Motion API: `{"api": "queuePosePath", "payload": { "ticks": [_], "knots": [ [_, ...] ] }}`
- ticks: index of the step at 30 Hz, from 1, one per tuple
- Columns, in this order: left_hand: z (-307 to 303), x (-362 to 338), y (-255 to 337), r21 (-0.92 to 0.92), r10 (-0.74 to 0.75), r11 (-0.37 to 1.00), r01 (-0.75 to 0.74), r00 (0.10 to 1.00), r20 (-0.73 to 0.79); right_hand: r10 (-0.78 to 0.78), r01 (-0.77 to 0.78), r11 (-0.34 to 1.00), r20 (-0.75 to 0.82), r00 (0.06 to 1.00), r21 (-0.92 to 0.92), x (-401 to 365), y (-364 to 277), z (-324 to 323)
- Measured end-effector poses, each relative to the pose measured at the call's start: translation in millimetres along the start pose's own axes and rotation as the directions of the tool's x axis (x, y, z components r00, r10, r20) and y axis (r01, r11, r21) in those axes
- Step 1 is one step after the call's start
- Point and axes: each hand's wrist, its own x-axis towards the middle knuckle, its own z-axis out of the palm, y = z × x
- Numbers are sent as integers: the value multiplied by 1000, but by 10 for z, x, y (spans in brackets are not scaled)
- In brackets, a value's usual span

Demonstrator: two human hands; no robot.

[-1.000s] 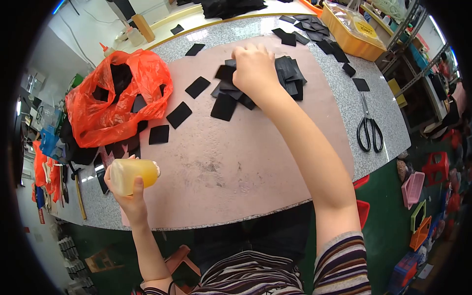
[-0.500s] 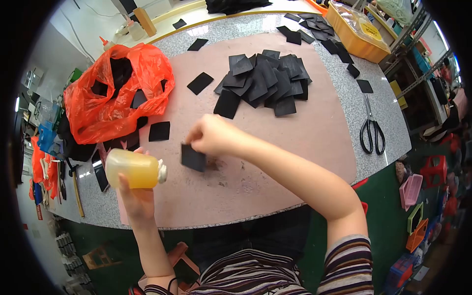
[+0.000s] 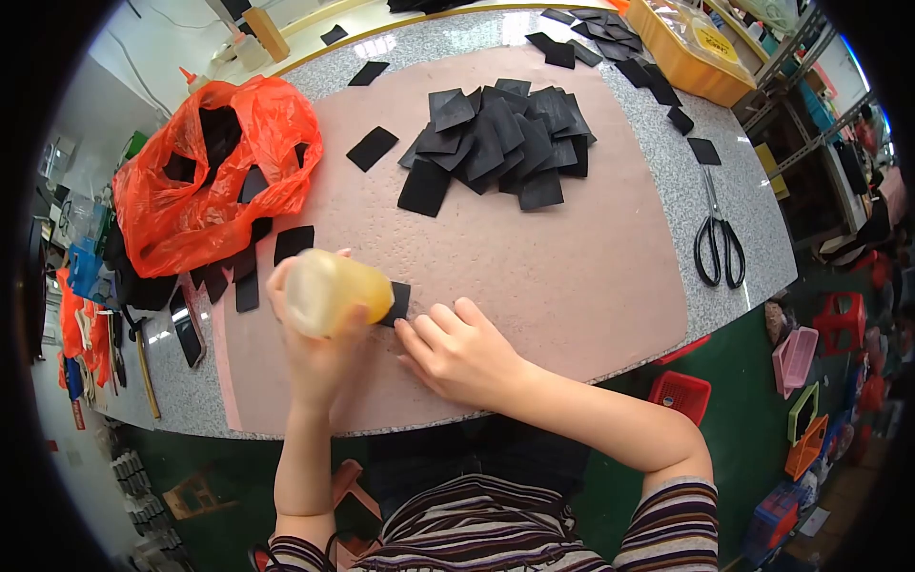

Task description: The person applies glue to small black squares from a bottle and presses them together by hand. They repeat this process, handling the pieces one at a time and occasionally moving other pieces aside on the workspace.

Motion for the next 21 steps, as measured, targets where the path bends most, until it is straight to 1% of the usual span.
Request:
{"api": "queuePosePath", "payload": {
  "ticks": [1, 2, 3, 6, 7, 10, 11, 12, 14, 15, 17, 18, 19, 20, 21],
  "knots": [
    [30, -24, 20, 148, 87, 984, -100, 992, 95, -20, 21, 1000, 25, 999, -17, -10, 2, 10],
    [41, -39, 32, 282, 156, 936, -209, 967, 199, -41, 43, 999, 50, 998, -33, -24, 2, 18],
    [51, -28, -6, 375, 143, 898, -229, 959, 244, -64, 67, 996, 75, 995, -50, -30, 11, 21],
    [-151, 158, -102, 473, 234, 833, -287, 957, 169, -55, 53, 996, -24, 998, -70, -20, 4, 45],
    [-250, 194, -115, 538, 173, 817, -209, 978, 117, -57, 56, 996, -22, 998, -71, -34, -8, 61],
    [-191, 107, -55, 273, 286, 911, -309, 950, 122, -80, 81, 994, 7, 997, -80, -3, 8, 80],
    [-175, 60, 49, 405, 302, 820, -404, 907, 294, -86, 89, 993, 40, 995, -77, 7, 0, 47],
    [-199, 36, 15, 437, 257, 830, -347, 933, 253, -100, 106, 991, 74, 992, -77, 15, 11, 21],
    [-332, 99, -76, 495, 186, 832, -250, 967, 175, -81, 81, 996, 3, 997, -26, 33, 55, 70],
    [-432, 175, -32, 638, 199, 726, -257, 966, 164, -64, 64, 998, -33, 997, 2, 46, 60, 90],
    [-552, 195, -60, 422, 166, 898, -124, 984, -64, 133, -107, 982, -171, 976, 155, 314, 184, -13],
    [-586, 191, -68, 289, 119, 955, -68, 979, -164, 242, -187, 952, -225, 944, 242, 440, 244, -36],
    [-562, 170, 12, 263, 140, 959, -103, 982, -125, 232, -192, 952, -154, 960, 238, 485, 297, 31],
    [-538, 135, 53, 302, 172, 943, -138, 981, -88, 212, -188, 955, -86, 973, 231, 538, 370, 118],
    [-525, 114, 92, 339, 214, 922, -185, 976, -49, 218, -206, 936, -9, 976, 286, 618, 428, 135]
  ]
}}
